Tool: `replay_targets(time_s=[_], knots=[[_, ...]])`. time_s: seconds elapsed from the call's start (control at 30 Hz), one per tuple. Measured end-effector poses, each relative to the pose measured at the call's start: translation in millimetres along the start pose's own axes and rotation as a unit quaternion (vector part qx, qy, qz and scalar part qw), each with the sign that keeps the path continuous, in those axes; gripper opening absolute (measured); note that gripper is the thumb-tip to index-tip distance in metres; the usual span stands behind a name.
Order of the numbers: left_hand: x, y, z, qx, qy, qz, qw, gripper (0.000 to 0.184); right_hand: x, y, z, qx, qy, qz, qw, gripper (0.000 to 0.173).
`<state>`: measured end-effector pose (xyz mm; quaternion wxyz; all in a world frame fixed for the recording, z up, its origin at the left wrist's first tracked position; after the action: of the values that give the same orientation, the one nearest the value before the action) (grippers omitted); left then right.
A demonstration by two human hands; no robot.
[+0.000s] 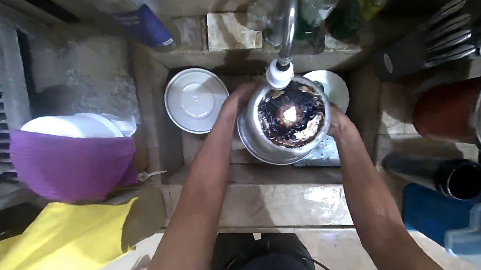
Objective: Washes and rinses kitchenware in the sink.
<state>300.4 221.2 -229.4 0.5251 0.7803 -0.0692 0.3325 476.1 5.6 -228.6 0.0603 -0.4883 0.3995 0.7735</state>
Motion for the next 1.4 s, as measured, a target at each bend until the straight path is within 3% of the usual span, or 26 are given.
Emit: replay_targets(time_s=[0.1, 0.2, 0.3, 0.43, 0.53, 0.6, 0.67, 0.73, 0.8, 0.87, 0.97, 1.03, 1.1, 1.23, 1.33, 1.4], knots=[[33.7, -1.7, 10.8, 0.004, -0.101, 0.029, 0.994, 0.039, 9.5, 18.1, -18.8, 0.064, -0.079, -0.031, 0.994, 0.027], [49.4, 13.5, 11.3, 0.051, -0.013, 0.051, 0.997, 0.035, 21.4, 28.5, -36.8, 0.126, -0.12, -0.057, 0.983, 0.039], [21.1, 16.6, 26.8, 0.098, 0.162, 0.179, 0.966, 0.034, 25.4, 36.7, -43.5, 0.176, -0.131, -0.092, 0.971, 0.037], [-24.4, 64.1, 81.7, 0.192, 0.27, 0.267, 0.905, 0.049, 27.6, 39.2, -37.1, 0.217, -0.126, -0.125, 0.96, 0.035], [-30.1, 65.2, 95.9, 0.181, 0.317, 0.29, 0.885, 0.057, 30.8, 44.3, -29.4, 0.238, -0.094, -0.126, 0.959, 0.035], [-12.0, 48.5, 65.4, 0.133, 0.295, 0.234, 0.917, 0.046, 32.6, 51.0, -29.1, 0.209, -0.078, -0.118, 0.968, 0.037], [17.5, 35.2, 32.7, 0.047, 0.202, 0.214, 0.955, 0.035, 31.0, 54.9, -26.8, 0.199, -0.076, -0.12, 0.97, 0.037], [27.3, 32.2, 29.2, 0.011, 0.218, 0.229, 0.948, 0.033, 28.0, 54.5, -24.3, 0.215, -0.078, -0.135, 0.964, 0.033], [10.0, 44.2, 48.9, 0.063, 0.295, 0.222, 0.927, 0.042, 25.3, 51.7, -21.0, 0.247, -0.085, -0.142, 0.955, 0.032], [-19.3, 64.7, 77.8, 0.159, 0.289, 0.256, 0.909, 0.053, 22.2, 49.9, -14.8, 0.278, -0.086, -0.148, 0.945, 0.03], [-60.4, 84.9, 88.7, 0.323, 0.22, 0.22, 0.894, 0.039, 30.1, 52.1, -5.5, 0.303, -0.1, -0.157, 0.934, 0.032], [-73.2, 76.2, 87.0, 0.294, 0.258, 0.115, 0.913, 0.042, 39.3, 55.6, 5.5, 0.311, -0.117, -0.163, 0.929, 0.033], [-72.2, 65.6, 84.7, 0.252, 0.339, 0.057, 0.905, 0.043, 49.8, 59.9, 17.6, 0.3, -0.155, -0.165, 0.927, 0.037], [-70.1, 34.5, 56.7, 0.228, 0.401, 0.045, 0.886, 0.037, 50.1, 61.2, 12.4, 0.227, -0.156, -0.126, 0.953, 0.049], [-46.7, 3.6, 21.5, 0.089, 0.331, 0.063, 0.937, 0.036, 30.4, 45.8, -2.0, 0.126, -0.122, -0.116, 0.978, 0.052], [-10.7, -8.1, 7.8, 0.015, 0.214, 0.058, 0.975, 0.034, 21.0, 36.6, -13.7, 0.124, -0.141, -0.087, 0.978, 0.046]])
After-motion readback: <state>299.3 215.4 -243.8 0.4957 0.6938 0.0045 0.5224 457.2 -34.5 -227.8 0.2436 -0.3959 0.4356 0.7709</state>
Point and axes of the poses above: each hand's wrist, its own y-axis away from the middle knuckle, its own z-axis out of the palm, x = y × z, the point moved 4 cm from there along -y, towards the middle knuckle, and after that the axes turned 11 degrees about -z, right-handed, at the moved point
